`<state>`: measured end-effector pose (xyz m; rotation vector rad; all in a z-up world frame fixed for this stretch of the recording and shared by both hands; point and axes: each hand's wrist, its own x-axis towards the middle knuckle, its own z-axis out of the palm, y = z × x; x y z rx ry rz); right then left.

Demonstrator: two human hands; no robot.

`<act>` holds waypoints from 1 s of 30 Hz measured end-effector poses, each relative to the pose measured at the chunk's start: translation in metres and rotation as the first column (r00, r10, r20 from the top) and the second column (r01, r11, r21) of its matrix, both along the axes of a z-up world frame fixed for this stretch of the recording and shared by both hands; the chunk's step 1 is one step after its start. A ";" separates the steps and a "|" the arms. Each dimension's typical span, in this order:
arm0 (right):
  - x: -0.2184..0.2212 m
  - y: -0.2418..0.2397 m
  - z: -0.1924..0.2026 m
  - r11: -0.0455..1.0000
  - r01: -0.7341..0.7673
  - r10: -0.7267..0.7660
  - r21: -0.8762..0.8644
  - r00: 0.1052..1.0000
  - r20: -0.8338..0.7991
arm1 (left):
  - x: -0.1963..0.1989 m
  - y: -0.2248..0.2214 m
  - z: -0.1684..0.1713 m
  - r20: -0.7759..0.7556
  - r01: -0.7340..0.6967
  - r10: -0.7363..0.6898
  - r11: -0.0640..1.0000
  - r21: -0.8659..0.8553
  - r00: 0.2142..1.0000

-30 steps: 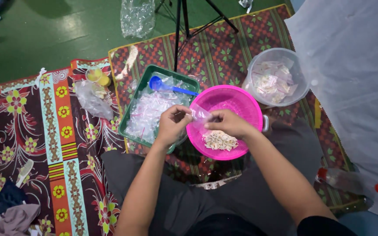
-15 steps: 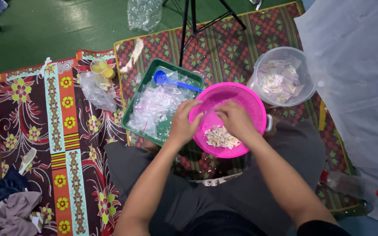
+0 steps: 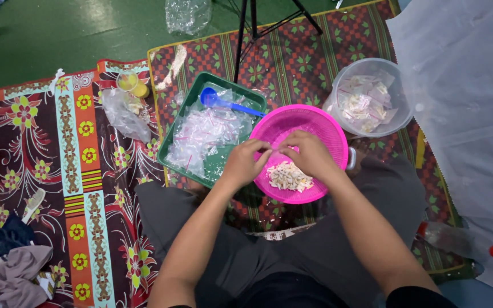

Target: Picking small white items from a pink bowl and placing them into small plastic bags

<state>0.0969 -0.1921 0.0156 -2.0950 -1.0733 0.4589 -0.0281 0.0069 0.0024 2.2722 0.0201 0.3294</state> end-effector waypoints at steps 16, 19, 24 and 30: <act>-0.002 0.003 -0.023 0.973 0.213 -0.217 0.089 0.975 0.043 | -0.003 -0.008 0.009 -0.141 -0.118 0.083 0.957 -0.267 0.987; -0.009 0.005 0.004 0.975 0.207 -0.178 0.076 0.942 -0.284 | -0.001 -0.008 0.009 -0.187 -0.171 0.111 0.925 -0.340 0.976; -0.019 0.010 -0.002 0.964 0.241 -0.156 0.109 0.852 -0.500 | -0.001 -0.010 0.020 -0.251 -0.221 0.127 0.893 -0.393 0.960; -0.022 0.013 0.009 0.954 0.268 -0.144 0.133 0.801 -0.581 | -0.001 -0.010 0.009 -0.282 -0.217 0.098 0.876 -0.431 0.954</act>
